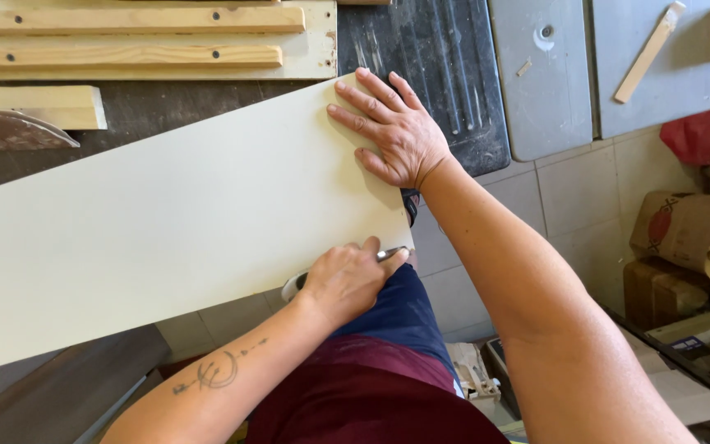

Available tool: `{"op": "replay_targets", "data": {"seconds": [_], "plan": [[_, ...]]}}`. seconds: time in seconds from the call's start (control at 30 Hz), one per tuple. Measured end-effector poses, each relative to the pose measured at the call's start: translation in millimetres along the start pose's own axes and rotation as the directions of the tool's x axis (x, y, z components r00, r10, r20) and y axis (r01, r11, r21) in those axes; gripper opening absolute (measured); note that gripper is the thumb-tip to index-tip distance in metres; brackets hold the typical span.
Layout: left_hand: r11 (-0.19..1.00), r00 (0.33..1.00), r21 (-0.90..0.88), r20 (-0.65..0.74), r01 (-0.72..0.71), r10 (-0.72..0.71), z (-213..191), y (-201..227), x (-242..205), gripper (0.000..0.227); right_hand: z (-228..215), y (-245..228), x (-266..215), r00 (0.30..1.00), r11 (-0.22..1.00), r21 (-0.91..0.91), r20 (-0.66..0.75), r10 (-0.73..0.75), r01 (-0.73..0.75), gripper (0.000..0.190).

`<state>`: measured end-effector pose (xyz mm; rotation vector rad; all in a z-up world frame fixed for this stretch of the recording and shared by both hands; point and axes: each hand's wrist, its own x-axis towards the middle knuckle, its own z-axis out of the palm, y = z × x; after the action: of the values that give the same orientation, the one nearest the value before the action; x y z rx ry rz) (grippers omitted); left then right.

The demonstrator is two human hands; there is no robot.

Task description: Trimming the edge of a white laminate board using a utility knife

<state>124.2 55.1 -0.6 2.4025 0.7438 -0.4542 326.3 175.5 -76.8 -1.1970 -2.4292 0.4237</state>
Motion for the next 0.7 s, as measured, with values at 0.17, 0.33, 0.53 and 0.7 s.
{"op": "replay_targets", "data": {"seconds": [0.17, 0.33, 0.53, 0.7], "plan": [[1.0, 1.0, 0.022, -0.025, -0.013, 0.014, 2.1, -2.5, 3.6, 0.05, 0.4, -0.3, -0.5, 1.0, 1.0, 0.005, 0.003, -0.005, 0.005, 0.07], [1.0, 0.999, 0.001, -0.045, -0.013, 0.013, 0.5, -5.7, -5.0, 0.051, -0.2, -1.1, 0.3, 1.0, 1.0, -0.011, 0.008, -0.001, 0.001, 0.069], [1.0, 0.996, -0.02, -0.087, -0.013, 0.011, 0.8, -5.2, 6.6, 0.044, -2.6, 2.5, 2.7, 1.0, 1.0, 0.001, -0.005, -0.01, 0.01, 0.07], [0.998, 0.999, -0.056, -0.03, 0.017, -0.018, -1.4, -2.7, -1.8, 0.051, 1.7, -0.1, -0.7, 1.0, 1.0, 0.008, 0.006, 0.006, -0.006, 0.069]]}}
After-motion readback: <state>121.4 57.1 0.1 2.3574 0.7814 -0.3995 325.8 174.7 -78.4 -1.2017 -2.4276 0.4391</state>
